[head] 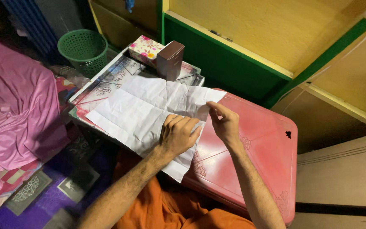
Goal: The person lays a sheet of white wrapping paper on a small table, places a rectangular box on it, and folds the floral-patterned paper around the box. They cut a piece of tape with scissors, apply tape to secure the paper, and continue folding and pressing the paper edges around the box.
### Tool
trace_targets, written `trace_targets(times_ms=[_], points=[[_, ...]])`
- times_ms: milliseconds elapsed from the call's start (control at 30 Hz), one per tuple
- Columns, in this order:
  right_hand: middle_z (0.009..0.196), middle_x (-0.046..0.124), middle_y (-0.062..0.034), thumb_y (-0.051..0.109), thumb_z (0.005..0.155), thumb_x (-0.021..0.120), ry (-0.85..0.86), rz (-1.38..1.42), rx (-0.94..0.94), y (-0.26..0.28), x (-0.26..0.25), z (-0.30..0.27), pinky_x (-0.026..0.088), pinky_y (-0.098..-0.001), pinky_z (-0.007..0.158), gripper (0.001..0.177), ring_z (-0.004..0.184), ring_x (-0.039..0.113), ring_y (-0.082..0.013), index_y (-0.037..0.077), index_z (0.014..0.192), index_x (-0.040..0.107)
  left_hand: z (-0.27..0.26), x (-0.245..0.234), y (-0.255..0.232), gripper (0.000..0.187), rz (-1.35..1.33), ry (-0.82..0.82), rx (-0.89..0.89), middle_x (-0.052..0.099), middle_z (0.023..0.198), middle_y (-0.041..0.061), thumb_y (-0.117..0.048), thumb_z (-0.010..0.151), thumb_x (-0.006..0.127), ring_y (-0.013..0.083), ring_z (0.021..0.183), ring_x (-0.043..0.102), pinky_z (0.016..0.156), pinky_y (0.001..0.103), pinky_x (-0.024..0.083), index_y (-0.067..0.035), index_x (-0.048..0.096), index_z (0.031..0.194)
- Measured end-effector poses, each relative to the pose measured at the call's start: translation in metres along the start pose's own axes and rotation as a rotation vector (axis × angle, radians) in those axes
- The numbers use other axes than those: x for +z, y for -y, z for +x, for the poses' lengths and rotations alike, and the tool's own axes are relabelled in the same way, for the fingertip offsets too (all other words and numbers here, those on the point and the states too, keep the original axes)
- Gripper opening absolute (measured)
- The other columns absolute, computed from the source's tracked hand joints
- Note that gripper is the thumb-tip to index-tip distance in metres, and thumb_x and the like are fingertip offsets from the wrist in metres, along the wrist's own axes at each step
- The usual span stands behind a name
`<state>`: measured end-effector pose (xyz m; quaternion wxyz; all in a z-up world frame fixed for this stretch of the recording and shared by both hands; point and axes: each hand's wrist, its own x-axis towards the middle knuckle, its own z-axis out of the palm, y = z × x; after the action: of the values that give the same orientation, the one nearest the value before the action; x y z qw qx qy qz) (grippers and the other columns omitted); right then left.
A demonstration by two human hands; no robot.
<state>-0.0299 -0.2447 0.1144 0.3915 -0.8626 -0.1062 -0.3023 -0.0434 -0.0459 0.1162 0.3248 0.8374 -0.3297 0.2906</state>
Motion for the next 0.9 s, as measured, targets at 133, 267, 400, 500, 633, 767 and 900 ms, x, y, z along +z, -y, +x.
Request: trace_targets(times_ms=[133,267,400,500,633,767,900], points=[[0.099,0.079,-0.0052,-0.001,0.098,0.067,-0.03,0.106,0.054,-0.011,-0.019,0.003,0.058,-0.0239,0.074,0.023,0.085,0.076,-0.0095,0.008,0.118,0.074,0.007,0.02,0.002,0.031,-0.112,-0.021,0.06,0.073,0.103,0.008,-0.031,0.088,0.077,0.0259,0.096,0.067,0.087,0.041,0.046,-0.006,0.072,0.106],[0.101,0.079,-0.0029,-0.001,0.098,0.065,-0.079,0.216,0.203,-0.026,-0.039,0.0,0.058,-0.0227,0.076,0.021,0.09,0.075,-0.0081,0.004,0.116,0.075,0.01,0.037,0.008,0.042,-0.158,0.044,0.079,0.069,0.123,0.013,-0.035,0.088,0.078,0.0295,0.116,0.063,0.095,0.044,0.045,-0.004,0.071,0.116],[0.107,0.077,-0.0037,-0.003,0.097,0.062,-0.13,0.304,0.261,-0.047,-0.058,-0.004,0.057,-0.0227,0.082,0.023,0.096,0.073,-0.0095,0.001,0.117,0.074,0.007,0.055,0.013,0.052,-0.183,0.109,0.1,0.063,0.136,0.015,-0.038,0.088,0.076,0.0336,0.131,0.056,0.106,0.049,0.042,-0.003,0.068,0.126],[0.107,0.077,-0.0051,-0.001,0.098,0.062,-0.161,0.371,0.31,-0.063,-0.071,-0.008,0.057,-0.0228,0.084,0.022,0.098,0.073,-0.0097,-0.001,0.116,0.074,0.005,0.071,0.013,0.058,-0.193,0.177,0.108,0.057,0.144,0.017,-0.043,0.088,0.075,0.0373,0.137,0.049,0.112,0.053,0.037,-0.003,0.067,0.129],[0.104,0.076,-0.0045,0.001,0.1,0.063,-0.192,0.416,0.387,-0.084,-0.09,-0.017,0.055,-0.0209,0.08,0.019,0.094,0.071,-0.0076,-0.001,0.116,0.074,0.0,0.092,0.014,0.065,-0.229,0.304,0.101,0.05,0.152,0.018,-0.049,0.09,0.071,0.0394,0.144,0.041,0.116,0.057,0.032,-0.005,0.062,0.137],[0.1,0.075,-0.0018,0.004,0.1,0.064,-0.216,0.447,0.466,-0.105,-0.109,-0.026,0.043,-0.0179,0.064,0.02,0.077,0.06,-0.0011,0.0,0.116,0.074,-0.002,0.116,0.011,0.07,-0.225,0.39,0.1,0.045,0.155,0.019,-0.053,0.089,0.069,0.0395,0.146,0.037,0.117,0.06,0.028,-0.008,0.058,0.142],[0.095,0.072,0.0019,0.005,0.099,0.063,-0.249,0.469,0.547,-0.126,-0.128,-0.038,0.034,-0.0175,0.053,0.021,0.064,0.049,0.0026,0.002,0.116,0.074,-0.005,0.14,0.007,0.074,-0.212,0.465,0.106,0.042,0.159,0.017,-0.057,0.089,0.067,0.0389,0.148,0.035,0.118,0.061,0.026,-0.011,0.055,0.145]])
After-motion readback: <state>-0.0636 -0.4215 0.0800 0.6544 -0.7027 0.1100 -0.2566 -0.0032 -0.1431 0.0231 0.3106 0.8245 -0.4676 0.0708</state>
